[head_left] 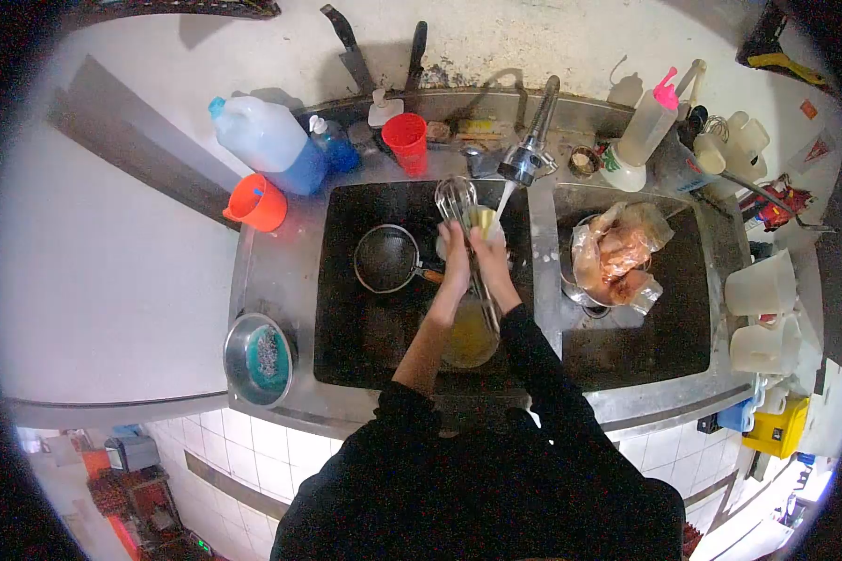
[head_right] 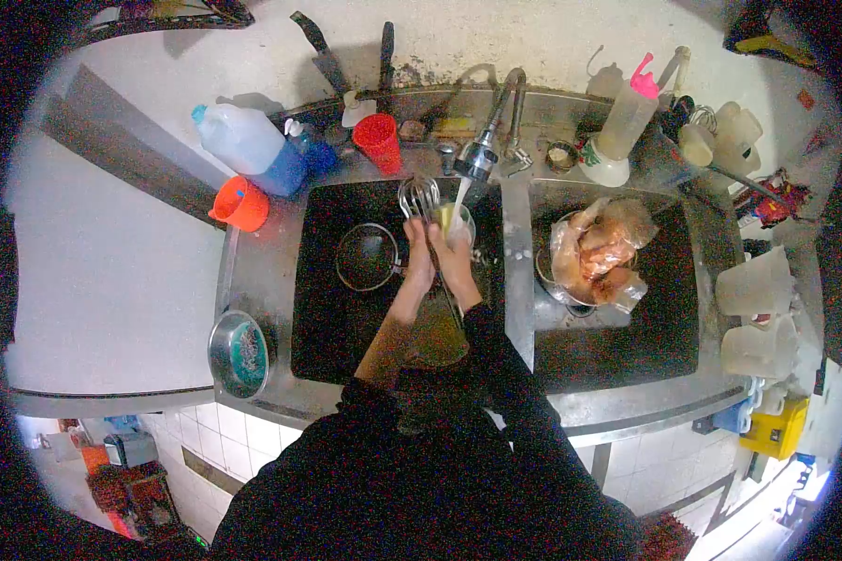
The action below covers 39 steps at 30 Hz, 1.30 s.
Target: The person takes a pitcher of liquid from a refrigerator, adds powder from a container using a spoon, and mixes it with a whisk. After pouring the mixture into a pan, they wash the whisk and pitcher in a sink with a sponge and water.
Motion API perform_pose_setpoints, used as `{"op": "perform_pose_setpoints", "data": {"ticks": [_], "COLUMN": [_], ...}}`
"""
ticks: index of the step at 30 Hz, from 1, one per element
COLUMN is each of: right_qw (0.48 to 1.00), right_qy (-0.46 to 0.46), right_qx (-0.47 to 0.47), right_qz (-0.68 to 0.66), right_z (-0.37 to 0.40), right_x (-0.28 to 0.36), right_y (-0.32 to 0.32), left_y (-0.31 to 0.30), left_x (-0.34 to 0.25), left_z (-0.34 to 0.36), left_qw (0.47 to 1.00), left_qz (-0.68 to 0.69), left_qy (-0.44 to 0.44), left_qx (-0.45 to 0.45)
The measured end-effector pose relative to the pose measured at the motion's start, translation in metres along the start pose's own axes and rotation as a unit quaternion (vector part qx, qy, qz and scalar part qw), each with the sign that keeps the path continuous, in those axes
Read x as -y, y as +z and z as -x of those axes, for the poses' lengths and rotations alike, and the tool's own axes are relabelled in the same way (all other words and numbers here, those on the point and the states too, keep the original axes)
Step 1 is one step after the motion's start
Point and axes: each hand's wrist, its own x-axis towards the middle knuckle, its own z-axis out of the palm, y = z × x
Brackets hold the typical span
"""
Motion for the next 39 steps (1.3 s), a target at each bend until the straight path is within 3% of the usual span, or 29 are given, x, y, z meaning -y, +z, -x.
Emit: {"op": "perform_pose_setpoints", "data": {"ticks": [1, 3, 4, 5, 7, 11, 12, 13, 15, 16, 17, 18, 19, 22, 23, 24, 25, 26, 27, 28, 29, 30, 31, 32, 34, 36, 37, 38, 39], "right_qw": [1.000, 0.982, 0.985, 0.986, 0.989, 0.970, 0.982, 0.982, 0.990, 0.998, 0.998, 0.982, 0.925, 0.869, 0.868, 0.881, 0.858, 0.856, 0.856, 0.871, 0.884, 0.881, 0.879, 0.869, 0.826, 0.862, 0.904, 0.936, 0.935], "right_qy": [0.004, 0.152, 0.154, 0.151, 0.127, 0.153, 0.121, 0.120, 0.133, -0.027, -0.028, 0.107, 0.242, 0.303, 0.302, 0.234, 0.158, 0.105, 0.099, 0.049, 0.001, 0.065, 0.061, 0.097, 0.166, 0.179, 0.180, 0.182, 0.174], "right_qx": [0.000, 0.099, 0.058, 0.058, -0.052, 0.029, 0.093, 0.093, 0.040, -0.018, -0.016, 0.132, 0.276, 0.373, 0.377, 0.299, 0.212, 0.133, 0.136, 0.130, 0.124, 0.138, 0.142, 0.183, 0.268, 0.220, 0.154, 0.090, 0.113], "right_qz": [0.002, -0.061, -0.048, -0.050, 0.061, 0.187, 0.108, 0.110, 0.034, 0.057, 0.059, 0.080, 0.100, 0.116, 0.115, 0.283, 0.441, 0.488, 0.488, 0.471, 0.451, 0.448, 0.451, 0.449, 0.467, 0.420, 0.356, 0.288, 0.287], "right_z": [0.001, -0.005, -0.007, -0.007, -0.008, -0.011, -0.011, -0.006, 0.013, 0.020, 0.027, 0.033, 0.038, 0.045, 0.044, 0.041, 0.044, 0.048, 0.048, 0.052, 0.059, 0.064, 0.066, 0.069, 0.067, 0.062, 0.056, 0.051, 0.045], "right_x": [0.007, 0.010, -0.006, -0.001, 0.027, 0.007, 0.001, -0.004, 0.007, 0.032, 0.043, 0.050, 0.052, 0.031, 0.031, 0.032, 0.033, 0.014, 0.015, 0.019, 0.023, 0.031, 0.032, 0.032, 0.040, 0.063, 0.040, 0.019, 0.035], "right_y": [-0.005, -0.016, -0.017, -0.014, -0.015, -0.021, -0.023, -0.022, -0.013, -0.011, -0.021, -0.033, -0.043, -0.053, -0.053, -0.052, -0.054, -0.053, -0.054, -0.056, -0.057, -0.058, -0.064, -0.072, -0.084, -0.093, -0.103, -0.105, -0.086], "left_y": [-0.004, 0.009, 0.013, 0.017, 0.022, 0.025, 0.025, 0.022, 0.013, 0.016, 0.017, 0.008, -0.001, 0.005, 0.011, 0.024, 0.020, 0.022, 0.033, 0.017, 0.012, 0.007, 0.006, 0.003, 0.009, 0.006, -0.001, -0.007, -0.012], "left_x": [0.014, 0.007, -0.003, -0.022, -0.044, -0.039, -0.033, -0.027, -0.020, -0.034, -0.035, -0.037, -0.037, -0.033, -0.034, -0.034, -0.031, -0.022, -0.011, 0.054, 0.044, 0.022, 0.009, 0.012, 0.008, 0.013, 0.029, 0.015, 0.004], "left_z": [-0.001, 0.005, 0.008, 0.014, 0.020, 0.024, 0.016, 0.009, -0.003, 0.002, -0.003, -0.009, -0.011, -0.002, -0.001, 0.001, 0.000, 0.012, 0.020, -0.014, -0.009, 0.001, 0.007, 0.008, 0.018, 0.026, 0.023, 0.033, 0.046], "left_qw": [1.000, 0.960, 0.960, 0.957, 0.946, 0.956, 0.960, 0.960, 0.997, 0.982, 0.966, 0.955, 0.940, 0.963, 0.972, 0.981, 0.992, 0.998, 0.992, 0.987, 0.987, 0.996, 0.946, 0.914, 0.921, 0.950, 0.958, 0.947, 0.930], "left_qz": [0.000, -0.231, -0.232, -0.232, -0.230, -0.224, -0.247, -0.244, 0.073, 0.183, 0.255, 0.291, 0.327, 0.243, 0.209, 0.183, 0.089, -0.014, -0.116, -0.104, -0.105, 0.022, 0.150, 0.223, 0.204, 0.092, 0.121, 0.082, 0.047], "left_qy": [-0.004, 0.149, 0.150, 0.141, 0.119, 0.165, 0.133, 0.134, -0.028, -0.034, -0.033, -0.047, -0.063, -0.074, -0.055, -0.058, -0.084, -0.053, -0.019, 0.104, 0.105, -0.073, -0.244, -0.294, -0.310, -0.297, -0.258, -0.310, -0.361], "left_qx": [-0.001, 0.049, 0.050, 0.099, 0.196, 0.094, -0.001, -0.001, -0.020, 0.020, 0.006, 0.045, 0.081, 0.089, 0.086, -0.004, 0.016, 0.025, 0.034, -0.059, -0.062, 0.045, 0.151, 0.170, 0.114, 0.028, 0.010, -0.014, -0.038]}}
